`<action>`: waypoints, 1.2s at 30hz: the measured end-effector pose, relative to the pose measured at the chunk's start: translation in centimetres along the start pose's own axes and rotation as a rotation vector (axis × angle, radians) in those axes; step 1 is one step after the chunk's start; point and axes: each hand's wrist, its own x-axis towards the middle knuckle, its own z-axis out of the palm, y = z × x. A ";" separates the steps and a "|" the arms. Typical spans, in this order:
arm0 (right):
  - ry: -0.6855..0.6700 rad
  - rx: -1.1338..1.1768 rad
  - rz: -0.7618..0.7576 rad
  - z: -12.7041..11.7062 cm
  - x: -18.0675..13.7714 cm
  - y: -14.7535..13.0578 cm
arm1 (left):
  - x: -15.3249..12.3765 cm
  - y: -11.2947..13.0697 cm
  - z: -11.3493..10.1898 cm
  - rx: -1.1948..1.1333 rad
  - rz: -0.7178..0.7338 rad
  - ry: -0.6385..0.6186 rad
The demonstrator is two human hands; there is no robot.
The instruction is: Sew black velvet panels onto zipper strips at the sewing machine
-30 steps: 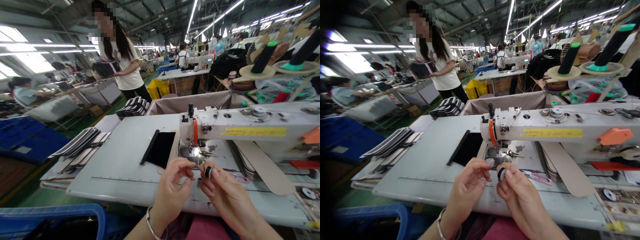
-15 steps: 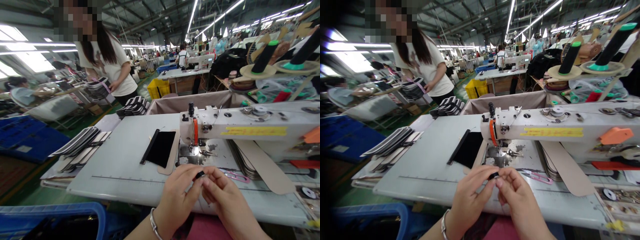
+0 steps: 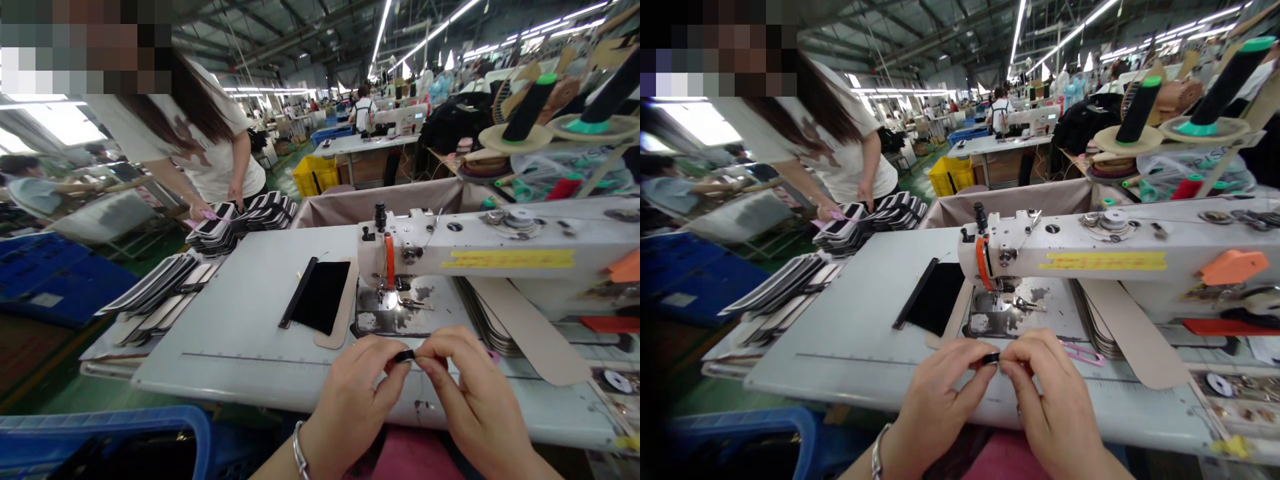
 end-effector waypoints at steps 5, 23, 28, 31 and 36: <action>0.030 -0.017 0.091 -0.8 0.0 0.6 | 0.2 0.5 -0.3 -0.148 -0.126 -0.032; -0.108 -0.286 0.201 -3.0 -5.0 8.8 | 0.3 0.5 -1.1 -0.595 -0.439 -0.001; -0.253 -0.097 0.078 -2.1 -2.1 2.4 | 0.2 0.8 -1.1 -0.499 -0.405 -0.027; -0.256 -0.091 0.033 -1.1 -1.3 1.5 | 0.1 0.8 -0.9 -0.517 -0.403 -0.045; -0.219 -0.077 -0.022 -0.5 -1.0 1.5 | -0.1 0.7 -0.9 -0.532 -0.381 -0.064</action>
